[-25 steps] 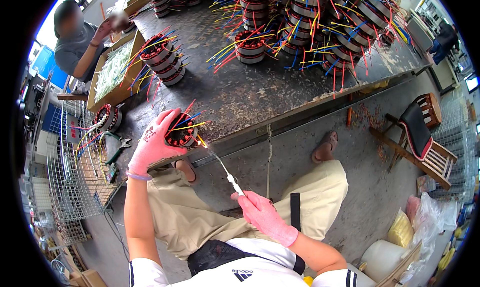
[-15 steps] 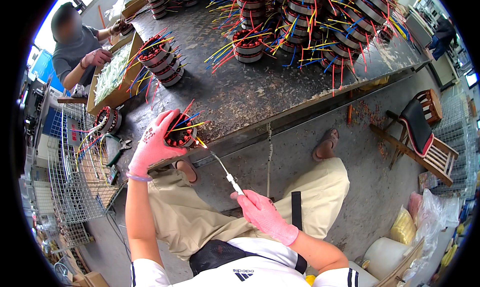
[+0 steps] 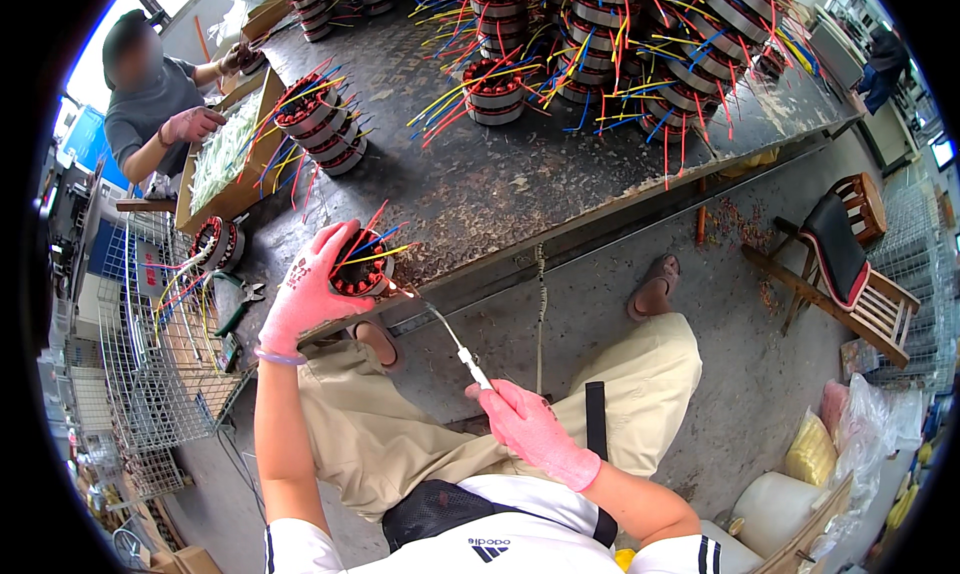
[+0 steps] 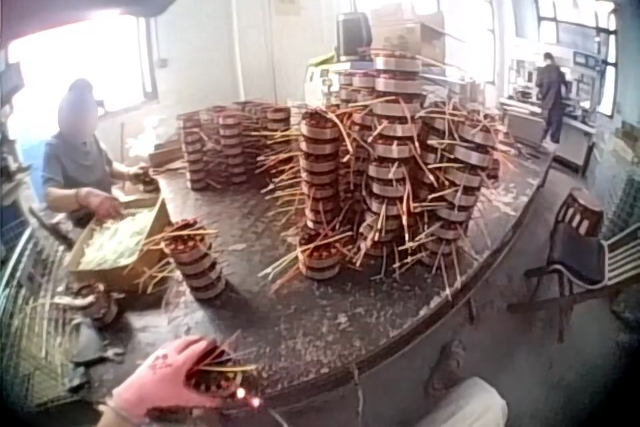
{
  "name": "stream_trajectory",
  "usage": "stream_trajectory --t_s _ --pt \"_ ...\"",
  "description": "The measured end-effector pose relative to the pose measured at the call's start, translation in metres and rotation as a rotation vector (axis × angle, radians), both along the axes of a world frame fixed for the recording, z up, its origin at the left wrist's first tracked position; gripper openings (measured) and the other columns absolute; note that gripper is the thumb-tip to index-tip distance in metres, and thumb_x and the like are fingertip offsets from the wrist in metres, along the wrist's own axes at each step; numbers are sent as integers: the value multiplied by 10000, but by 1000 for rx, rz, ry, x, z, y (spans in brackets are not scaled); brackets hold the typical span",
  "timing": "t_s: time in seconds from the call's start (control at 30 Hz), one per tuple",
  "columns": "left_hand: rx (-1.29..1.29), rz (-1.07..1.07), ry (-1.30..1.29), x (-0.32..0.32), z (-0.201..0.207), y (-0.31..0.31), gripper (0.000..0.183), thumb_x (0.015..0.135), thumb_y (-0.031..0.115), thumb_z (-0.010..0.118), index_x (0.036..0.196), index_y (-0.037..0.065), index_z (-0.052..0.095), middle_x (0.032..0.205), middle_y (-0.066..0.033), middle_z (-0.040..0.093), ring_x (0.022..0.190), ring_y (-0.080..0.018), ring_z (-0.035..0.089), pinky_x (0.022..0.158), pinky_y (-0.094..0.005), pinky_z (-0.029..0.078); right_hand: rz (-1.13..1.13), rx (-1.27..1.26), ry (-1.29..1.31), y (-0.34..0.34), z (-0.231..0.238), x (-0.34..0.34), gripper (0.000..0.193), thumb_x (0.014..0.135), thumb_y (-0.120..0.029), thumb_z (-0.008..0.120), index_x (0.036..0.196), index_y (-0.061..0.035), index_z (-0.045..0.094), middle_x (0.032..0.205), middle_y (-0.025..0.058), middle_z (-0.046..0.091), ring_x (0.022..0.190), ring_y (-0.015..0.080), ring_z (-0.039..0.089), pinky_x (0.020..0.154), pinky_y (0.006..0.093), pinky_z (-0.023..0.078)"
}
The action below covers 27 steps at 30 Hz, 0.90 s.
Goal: The person uses a lighter to heat the ends of wires on several copper coils to strip or seal the insulation, handling one coil at a time before setting it on a workbench.
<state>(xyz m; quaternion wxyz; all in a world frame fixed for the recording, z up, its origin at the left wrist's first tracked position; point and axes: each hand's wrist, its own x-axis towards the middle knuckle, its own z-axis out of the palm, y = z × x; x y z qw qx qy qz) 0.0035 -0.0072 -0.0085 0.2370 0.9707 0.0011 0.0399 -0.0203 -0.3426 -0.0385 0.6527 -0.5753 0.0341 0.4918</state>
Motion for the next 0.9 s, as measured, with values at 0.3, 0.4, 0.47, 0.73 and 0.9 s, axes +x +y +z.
stream_trajectory --t_s 0.3,0.4,0.47,0.73,0.9 --pt "72 -152 -9 3 7 0 955 552 222 872 1408 45 488 1404 -176 484 1297 -367 469 1102 -433 386 12 -25 -34 -5 -3 2 332 1033 -239 472 1227 -21 628 635 -52 428 536 33 398 474 223 316" --pt "83 -119 -28 1 4 -3 941 542 206 868 1398 60 505 1388 -169 497 1282 -362 475 1097 -437 387 10 -14 -42 -3 1 4 335 1033 -241 470 1226 -18 628 626 -49 429 533 36 401 477 226 318" --pt "33 -124 4 2 7 -2 941 528 190 870 1391 66 516 1379 -166 504 1265 -362 484 1090 -436 391 -11 16 -37 -1 0 4 336 1032 -240 469 1225 -15 627 621 -46 430 531 39 402 479 226 320" --pt "19 -148 -29 2 6 2 957 500 176 878 1381 62 523 1366 -158 518 1250 -363 489 1081 -443 398 3 16 -46 1 3 6 331 1030 -227 478 1226 -3 620 633 -50 428 537 43 400 489 231 321" --pt "29 -133 -48 2 5 0 945 507 185 875 1380 87 528 1353 -154 522 1247 -372 485 1087 -452 395 -8 28 -39 2 4 7 329 1031 -226 480 1229 -4 619 638 -51 432 537 43 398 486 232 317"
